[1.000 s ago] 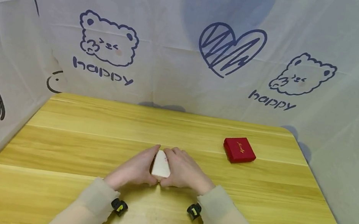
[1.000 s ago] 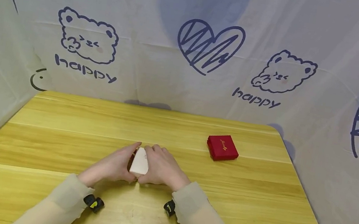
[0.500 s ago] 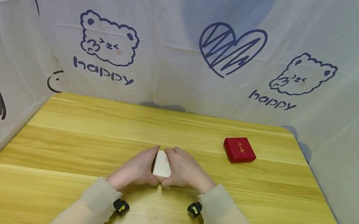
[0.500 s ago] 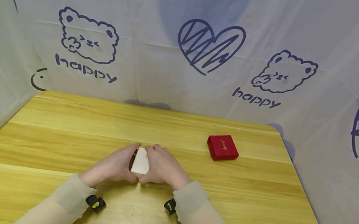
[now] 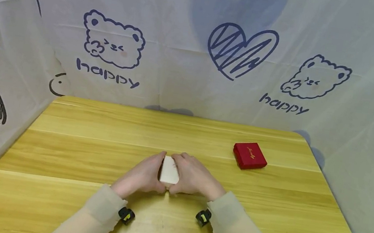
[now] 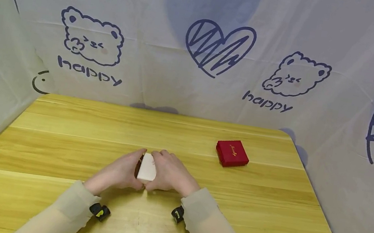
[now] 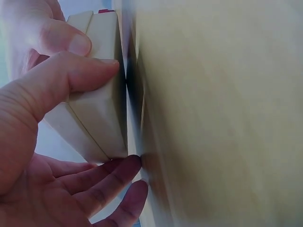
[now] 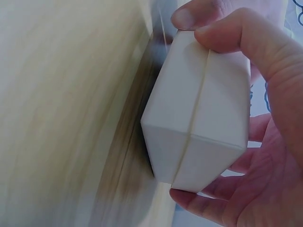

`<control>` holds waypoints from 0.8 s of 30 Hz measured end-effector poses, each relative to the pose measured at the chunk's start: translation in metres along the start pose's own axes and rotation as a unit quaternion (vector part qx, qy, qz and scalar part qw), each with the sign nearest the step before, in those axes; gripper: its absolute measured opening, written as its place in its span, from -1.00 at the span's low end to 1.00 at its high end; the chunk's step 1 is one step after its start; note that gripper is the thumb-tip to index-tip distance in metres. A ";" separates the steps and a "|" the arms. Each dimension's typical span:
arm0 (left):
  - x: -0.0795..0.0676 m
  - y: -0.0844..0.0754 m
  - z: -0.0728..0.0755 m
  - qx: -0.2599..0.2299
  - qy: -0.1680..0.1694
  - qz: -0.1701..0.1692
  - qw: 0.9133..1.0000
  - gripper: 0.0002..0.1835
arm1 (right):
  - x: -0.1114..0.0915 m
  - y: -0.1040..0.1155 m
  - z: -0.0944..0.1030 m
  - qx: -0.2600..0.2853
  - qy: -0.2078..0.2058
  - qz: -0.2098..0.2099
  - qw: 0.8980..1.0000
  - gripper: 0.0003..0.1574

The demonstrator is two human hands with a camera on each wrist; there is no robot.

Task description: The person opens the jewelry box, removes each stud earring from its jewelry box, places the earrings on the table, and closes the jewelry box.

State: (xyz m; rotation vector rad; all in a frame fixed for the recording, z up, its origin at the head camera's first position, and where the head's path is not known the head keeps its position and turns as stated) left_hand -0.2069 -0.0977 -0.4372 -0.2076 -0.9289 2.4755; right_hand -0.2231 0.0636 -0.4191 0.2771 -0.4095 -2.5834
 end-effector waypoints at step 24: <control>-0.003 -0.004 0.005 -0.028 0.005 0.012 1.000 0.22 | -0.002 -0.009 0.003 0.057 0.029 -0.016 0.998 0.14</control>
Point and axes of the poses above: each hand's wrist, its own x-axis towards the middle knuckle, its own z-axis out of the back of the hand, y = z × x, the point moved 2 cm from there along x, towards the middle knuckle, and after that the axes turned 10 degrees about -z, right-handed, at the moved point
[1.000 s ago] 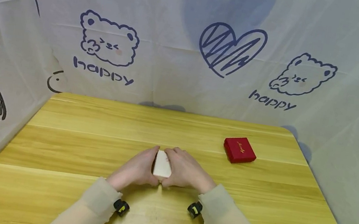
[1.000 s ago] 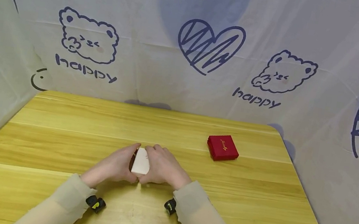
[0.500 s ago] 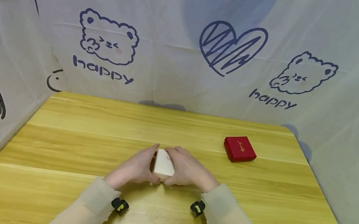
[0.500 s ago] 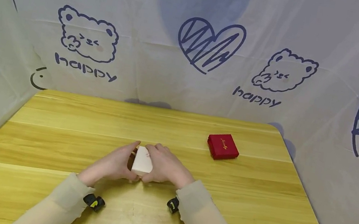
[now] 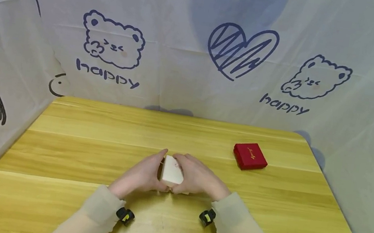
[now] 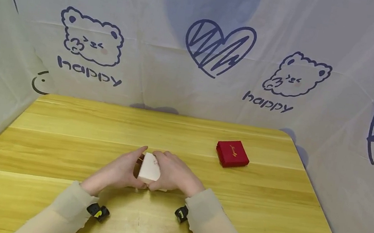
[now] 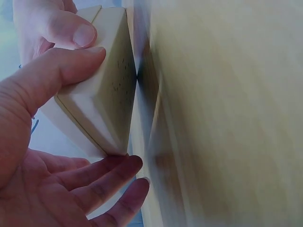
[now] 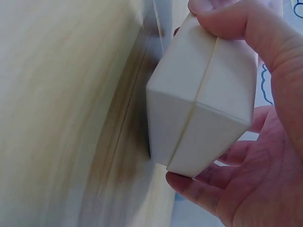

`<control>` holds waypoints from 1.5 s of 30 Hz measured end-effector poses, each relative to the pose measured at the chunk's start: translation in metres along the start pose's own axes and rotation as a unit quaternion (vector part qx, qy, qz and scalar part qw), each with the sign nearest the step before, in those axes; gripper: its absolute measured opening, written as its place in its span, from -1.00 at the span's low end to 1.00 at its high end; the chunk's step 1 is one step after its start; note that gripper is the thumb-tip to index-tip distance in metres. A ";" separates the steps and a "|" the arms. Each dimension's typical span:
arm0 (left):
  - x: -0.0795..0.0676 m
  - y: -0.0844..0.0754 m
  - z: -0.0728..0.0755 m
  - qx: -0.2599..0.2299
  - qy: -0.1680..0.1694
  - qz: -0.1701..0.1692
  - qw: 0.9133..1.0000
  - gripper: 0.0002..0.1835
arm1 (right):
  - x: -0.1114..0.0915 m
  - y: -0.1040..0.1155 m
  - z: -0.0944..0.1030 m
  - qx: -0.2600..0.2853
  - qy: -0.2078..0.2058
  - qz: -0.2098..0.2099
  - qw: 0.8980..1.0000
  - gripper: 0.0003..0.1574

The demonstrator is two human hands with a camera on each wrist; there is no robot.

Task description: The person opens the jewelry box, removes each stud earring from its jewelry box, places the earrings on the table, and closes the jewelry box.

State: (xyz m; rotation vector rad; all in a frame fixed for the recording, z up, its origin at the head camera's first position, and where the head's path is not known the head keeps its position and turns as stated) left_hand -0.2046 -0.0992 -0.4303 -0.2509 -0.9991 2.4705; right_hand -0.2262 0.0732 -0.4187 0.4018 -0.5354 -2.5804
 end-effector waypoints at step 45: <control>-0.001 0.001 -0.003 0.039 0.010 0.010 0.999 0.27 | -0.002 0.002 -0.001 -0.008 -0.014 0.005 1.000 0.12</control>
Point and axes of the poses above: each hand's wrist, its own x-axis towards the middle knuckle, its own z-axis out of the back of the hand, y = z × x, the point moved 2 cm from there along x, towards the middle knuckle, and after that the axes turned 10 degrees about -z, right-handed, at the moved point
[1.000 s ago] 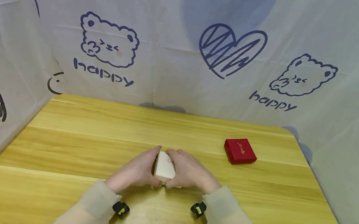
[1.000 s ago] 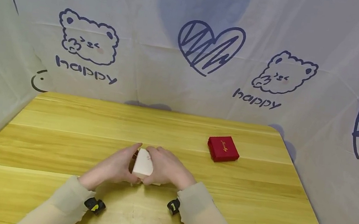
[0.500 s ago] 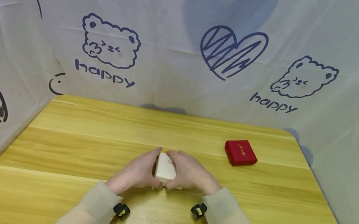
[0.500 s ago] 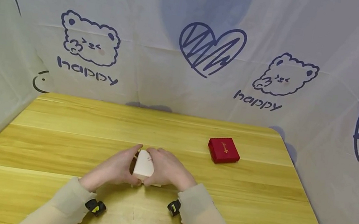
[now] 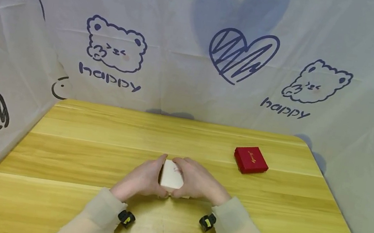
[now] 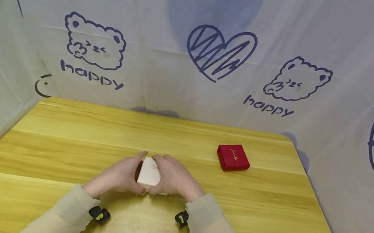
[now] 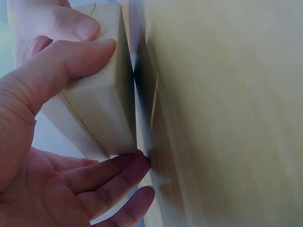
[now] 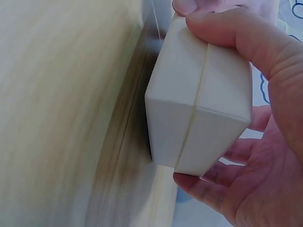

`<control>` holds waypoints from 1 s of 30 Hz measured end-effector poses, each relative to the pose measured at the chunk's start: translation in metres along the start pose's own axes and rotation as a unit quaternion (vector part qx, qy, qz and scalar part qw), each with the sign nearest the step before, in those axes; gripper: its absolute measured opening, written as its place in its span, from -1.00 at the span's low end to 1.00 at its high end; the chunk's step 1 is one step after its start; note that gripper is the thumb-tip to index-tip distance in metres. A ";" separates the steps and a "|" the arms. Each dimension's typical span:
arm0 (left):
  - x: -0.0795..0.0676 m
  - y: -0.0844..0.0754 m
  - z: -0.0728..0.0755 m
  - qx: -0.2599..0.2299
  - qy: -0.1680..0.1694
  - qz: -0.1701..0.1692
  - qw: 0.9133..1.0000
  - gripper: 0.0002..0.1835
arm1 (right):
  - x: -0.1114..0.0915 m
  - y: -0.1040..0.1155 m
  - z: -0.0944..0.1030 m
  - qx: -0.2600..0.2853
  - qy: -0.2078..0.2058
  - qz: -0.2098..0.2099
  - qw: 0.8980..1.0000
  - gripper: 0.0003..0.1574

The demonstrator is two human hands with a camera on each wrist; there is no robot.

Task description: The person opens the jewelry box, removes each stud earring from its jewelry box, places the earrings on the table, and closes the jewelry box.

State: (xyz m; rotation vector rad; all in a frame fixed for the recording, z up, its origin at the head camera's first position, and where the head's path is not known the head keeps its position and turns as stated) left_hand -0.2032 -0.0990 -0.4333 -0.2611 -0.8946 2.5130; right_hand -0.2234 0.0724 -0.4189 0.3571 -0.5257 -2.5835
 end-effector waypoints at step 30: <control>-0.002 0.002 -0.003 -0.007 -0.005 -0.013 1.000 0.26 | -0.001 -0.007 0.003 0.026 0.021 0.011 0.999 0.14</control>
Point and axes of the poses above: each hand's wrist, its own x-axis towards the middle knuckle, its own z-axis out of the back of the hand, y = z × x, the point moved 2 cm from there along x, towards the middle knuckle, and after that the axes turned 10 degrees about -z, right-handed, at the moved point
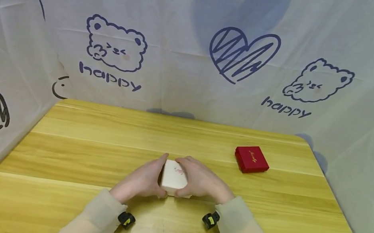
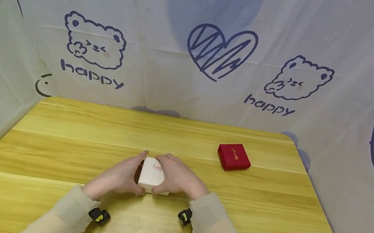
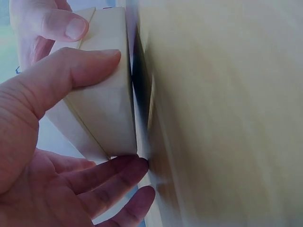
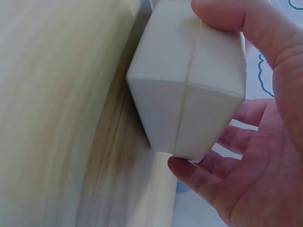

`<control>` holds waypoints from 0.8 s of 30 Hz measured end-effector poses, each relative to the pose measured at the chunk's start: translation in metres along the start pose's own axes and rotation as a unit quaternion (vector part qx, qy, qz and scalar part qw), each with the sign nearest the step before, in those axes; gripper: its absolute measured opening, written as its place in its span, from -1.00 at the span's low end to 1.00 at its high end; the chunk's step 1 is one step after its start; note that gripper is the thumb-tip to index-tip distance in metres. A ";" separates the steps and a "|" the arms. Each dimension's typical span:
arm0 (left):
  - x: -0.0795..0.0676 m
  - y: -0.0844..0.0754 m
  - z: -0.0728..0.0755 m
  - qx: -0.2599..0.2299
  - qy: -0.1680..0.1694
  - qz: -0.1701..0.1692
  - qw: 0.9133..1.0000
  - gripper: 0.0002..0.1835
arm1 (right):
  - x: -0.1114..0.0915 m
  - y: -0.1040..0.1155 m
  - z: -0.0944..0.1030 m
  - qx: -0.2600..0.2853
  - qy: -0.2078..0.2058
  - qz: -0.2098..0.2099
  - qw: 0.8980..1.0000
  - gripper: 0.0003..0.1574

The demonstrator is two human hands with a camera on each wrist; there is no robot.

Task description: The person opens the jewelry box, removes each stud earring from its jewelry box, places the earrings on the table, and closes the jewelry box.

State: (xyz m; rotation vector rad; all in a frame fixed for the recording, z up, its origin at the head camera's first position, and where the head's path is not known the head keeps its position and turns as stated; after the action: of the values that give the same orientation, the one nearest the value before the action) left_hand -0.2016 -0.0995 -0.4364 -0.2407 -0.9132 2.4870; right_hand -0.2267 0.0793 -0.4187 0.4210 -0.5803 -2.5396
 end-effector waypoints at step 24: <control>-0.002 -0.002 0.002 -0.003 0.007 0.015 1.000 0.28 | 0.000 -0.001 0.002 0.014 0.005 -0.007 1.000 0.10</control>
State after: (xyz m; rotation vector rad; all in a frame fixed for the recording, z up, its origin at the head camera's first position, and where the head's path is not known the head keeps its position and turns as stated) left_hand -0.2000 -0.1000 -0.4337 -0.2761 -0.9180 2.5074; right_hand -0.2283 0.0807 -0.4177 0.4483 -0.6133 -2.5432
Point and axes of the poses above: each hand's wrist, its own x-axis towards the middle knuckle, its own z-axis out of the back of the hand, y = z × x, the point moved 2 cm from there along x, towards the middle knuckle, and after that the axes turned 10 degrees about -z, right-handed, at the moved point
